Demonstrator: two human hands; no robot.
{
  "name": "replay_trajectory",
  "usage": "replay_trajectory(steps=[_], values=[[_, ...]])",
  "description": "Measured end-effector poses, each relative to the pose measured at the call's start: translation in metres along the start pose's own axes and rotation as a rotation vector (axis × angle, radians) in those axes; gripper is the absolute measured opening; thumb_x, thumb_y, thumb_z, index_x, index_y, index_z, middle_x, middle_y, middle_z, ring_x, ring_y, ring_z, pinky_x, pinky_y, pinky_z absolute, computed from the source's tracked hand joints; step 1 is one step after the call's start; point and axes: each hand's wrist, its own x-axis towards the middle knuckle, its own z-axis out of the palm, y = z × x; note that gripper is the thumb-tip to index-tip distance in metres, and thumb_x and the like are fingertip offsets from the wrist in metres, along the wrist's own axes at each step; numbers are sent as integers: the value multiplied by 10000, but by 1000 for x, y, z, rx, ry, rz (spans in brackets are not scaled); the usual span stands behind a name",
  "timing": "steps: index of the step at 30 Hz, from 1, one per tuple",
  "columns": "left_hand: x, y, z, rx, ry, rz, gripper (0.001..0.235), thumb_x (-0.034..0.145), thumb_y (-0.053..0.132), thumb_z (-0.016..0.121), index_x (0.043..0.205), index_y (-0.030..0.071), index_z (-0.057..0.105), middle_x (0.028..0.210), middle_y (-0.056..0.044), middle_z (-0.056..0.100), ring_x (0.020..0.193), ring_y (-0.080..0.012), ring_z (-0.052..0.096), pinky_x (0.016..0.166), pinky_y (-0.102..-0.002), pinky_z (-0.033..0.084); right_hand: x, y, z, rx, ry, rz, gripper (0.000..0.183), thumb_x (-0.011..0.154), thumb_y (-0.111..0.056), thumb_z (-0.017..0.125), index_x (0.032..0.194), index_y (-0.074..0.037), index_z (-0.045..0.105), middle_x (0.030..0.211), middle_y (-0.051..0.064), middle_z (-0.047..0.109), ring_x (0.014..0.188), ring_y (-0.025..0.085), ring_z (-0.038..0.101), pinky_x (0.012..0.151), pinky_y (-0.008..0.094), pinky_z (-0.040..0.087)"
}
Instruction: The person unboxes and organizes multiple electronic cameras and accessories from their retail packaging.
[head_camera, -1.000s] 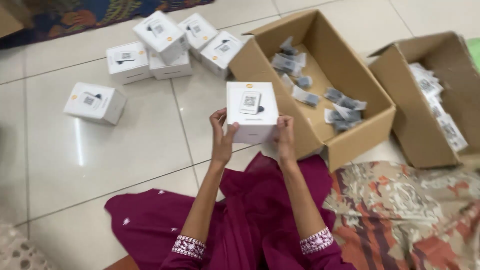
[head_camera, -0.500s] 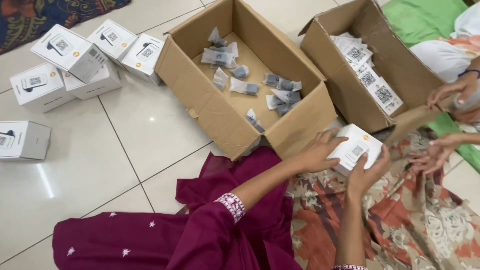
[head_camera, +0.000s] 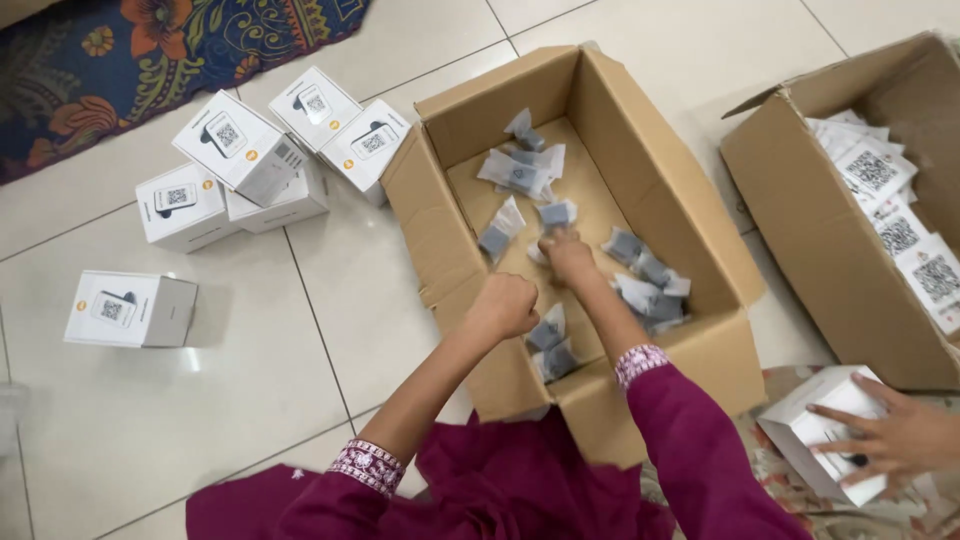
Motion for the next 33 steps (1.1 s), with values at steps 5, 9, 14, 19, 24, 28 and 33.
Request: replay_trajectory(steps=[5, 9, 14, 19, 24, 28, 33], values=[[156, -66, 51, 34, 28, -354, 349, 898, 216, 664, 1214, 71, 644, 1274, -160, 641, 1179, -335, 635, 940, -513, 561, 16, -18, -53, -3, -4, 85, 656, 747, -290, 821, 1338, -164, 565, 1366, 196, 568, 1225, 411, 590, 961, 521, 548], [306, -148, 218, -270, 87, -729, 476, 1003, 223, 615, 1453, 148, 478, 1510, -166, 473, 1288, -416, 573, 939, -498, 568, 69, 13, -24, -73, 134, 105, 760, 693, -235, 828, 1391, -227, 528, 1380, 218, 516, 1126, 494, 550, 830, 533, 553], [225, -104, 79, -213, 78, -504, 719, 833, 189, 811, 1448, 82, 455, 1495, -186, 469, 1359, -412, 487, 1009, -502, 506, 72, 20, -45, -99, 173, 81, 648, 719, -288, 849, 1321, -257, 611, 1378, 117, 567, 1149, 404, 627, 826, 538, 573], [268, -146, 70, -468, 325, -602, 917, 791, 147, 804, 1574, 117, 328, 1486, -229, 505, 1316, -418, 606, 984, -467, 584, 93, 17, -147, 305, 123, 138, 1156, 471, -149, 969, 1483, -214, 413, 1378, 240, 503, 1144, 455, 608, 866, 521, 557], [235, -138, 26, -562, 139, -610, 1402, 458, 259, 1012, 1564, 170, 156, 1580, -272, 258, 1431, -463, 377, 1078, -467, 408, 123, 37, -17, 1186, 194, -308, 1008, 599, 8, 806, 1522, -156, 437, 1304, 94, 613, 1098, 239, 621, 892, 383, 533], [189, -139, 11, -1004, -3, -506, 1366, 414, 216, 862, 1603, 220, 189, 1452, -239, 521, 1276, -440, 591, 973, -537, 540, 61, 10, -53, 1366, 89, -220, 883, 645, 62, 785, 1468, -133, 528, 1220, 88, 619, 1045, 196, 611, 871, 338, 522], [186, -151, 54, -1018, 341, -117, 1325, 500, 193, 922, 1583, 78, 168, 1494, -260, 442, 1363, -419, 499, 1080, -452, 496, 0, -28, -155, 1261, -9, -253, 723, 637, 41, 771, 1322, -123, 606, 1106, -3, 637, 962, 103, 628, 805, 282, 566]])
